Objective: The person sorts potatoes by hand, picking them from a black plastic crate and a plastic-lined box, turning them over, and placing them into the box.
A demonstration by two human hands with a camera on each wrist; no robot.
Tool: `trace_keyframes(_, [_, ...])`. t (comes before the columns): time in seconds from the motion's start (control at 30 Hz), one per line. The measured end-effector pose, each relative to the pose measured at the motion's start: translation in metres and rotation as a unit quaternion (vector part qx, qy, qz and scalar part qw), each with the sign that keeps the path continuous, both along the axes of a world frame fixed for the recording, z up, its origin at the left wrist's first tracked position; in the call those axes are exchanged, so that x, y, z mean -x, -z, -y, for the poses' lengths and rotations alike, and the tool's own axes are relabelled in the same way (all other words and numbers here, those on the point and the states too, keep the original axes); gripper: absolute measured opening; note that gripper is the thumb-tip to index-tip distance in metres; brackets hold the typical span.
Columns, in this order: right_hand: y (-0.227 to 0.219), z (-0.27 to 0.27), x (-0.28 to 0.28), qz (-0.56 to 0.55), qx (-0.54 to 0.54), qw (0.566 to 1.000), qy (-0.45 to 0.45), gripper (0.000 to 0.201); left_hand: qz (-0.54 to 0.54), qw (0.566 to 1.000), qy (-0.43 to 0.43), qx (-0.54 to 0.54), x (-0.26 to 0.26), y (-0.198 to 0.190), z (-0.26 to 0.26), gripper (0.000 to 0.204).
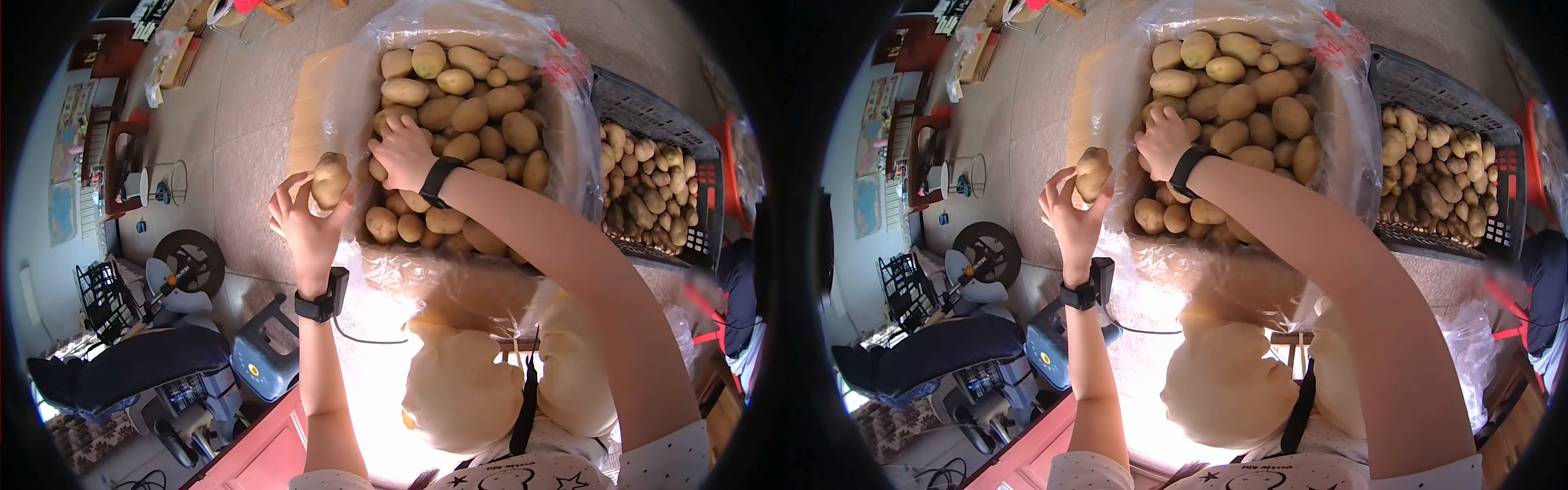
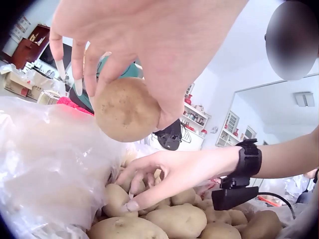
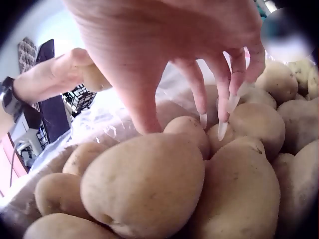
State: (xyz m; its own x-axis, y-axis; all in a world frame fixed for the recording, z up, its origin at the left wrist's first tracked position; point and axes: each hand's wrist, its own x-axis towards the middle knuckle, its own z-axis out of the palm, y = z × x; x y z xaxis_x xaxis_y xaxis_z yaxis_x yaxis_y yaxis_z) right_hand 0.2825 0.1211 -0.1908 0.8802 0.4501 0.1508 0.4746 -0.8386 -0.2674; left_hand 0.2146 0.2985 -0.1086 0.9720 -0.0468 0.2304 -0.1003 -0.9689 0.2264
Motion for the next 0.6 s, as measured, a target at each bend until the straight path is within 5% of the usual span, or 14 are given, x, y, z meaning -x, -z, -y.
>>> trace_keyframes(0.17, [0.004,-0.008,0.0,0.018,0.019,1.0,-0.004,0.047,0.009,1.0,0.004,0.015,0.0,0.001,0.0,0.055])
trace_keyframes(0.27, [-0.005,0.01,-0.009,-0.06,-0.028,0.998,-0.005,0.05,0.014,0.999,0.028,0.009,-0.001,-0.002,0.001,0.054])
trace_keyframes(0.37, [-0.021,0.041,-0.021,-0.116,-0.193,0.973,0.051,0.042,-0.005,0.999,0.032,0.007,-0.003,-0.002,0.015,0.051])
trace_keyframes(0.4, [-0.012,0.045,-0.025,-0.007,-0.238,0.968,0.085,0.044,-0.005,0.999,0.032,0.008,-0.004,0.001,0.021,0.051])
trace_keyframes(0.47, [-0.034,0.066,-0.034,-0.112,-0.273,0.951,0.096,0.048,0.027,0.997,0.068,-0.036,-0.006,0.012,0.035,0.051])
trace_keyframes(0.6, [-0.051,0.086,-0.036,-0.141,-0.283,0.942,0.109,0.052,0.005,0.986,0.084,-0.141,-0.013,0.045,0.044,0.054])
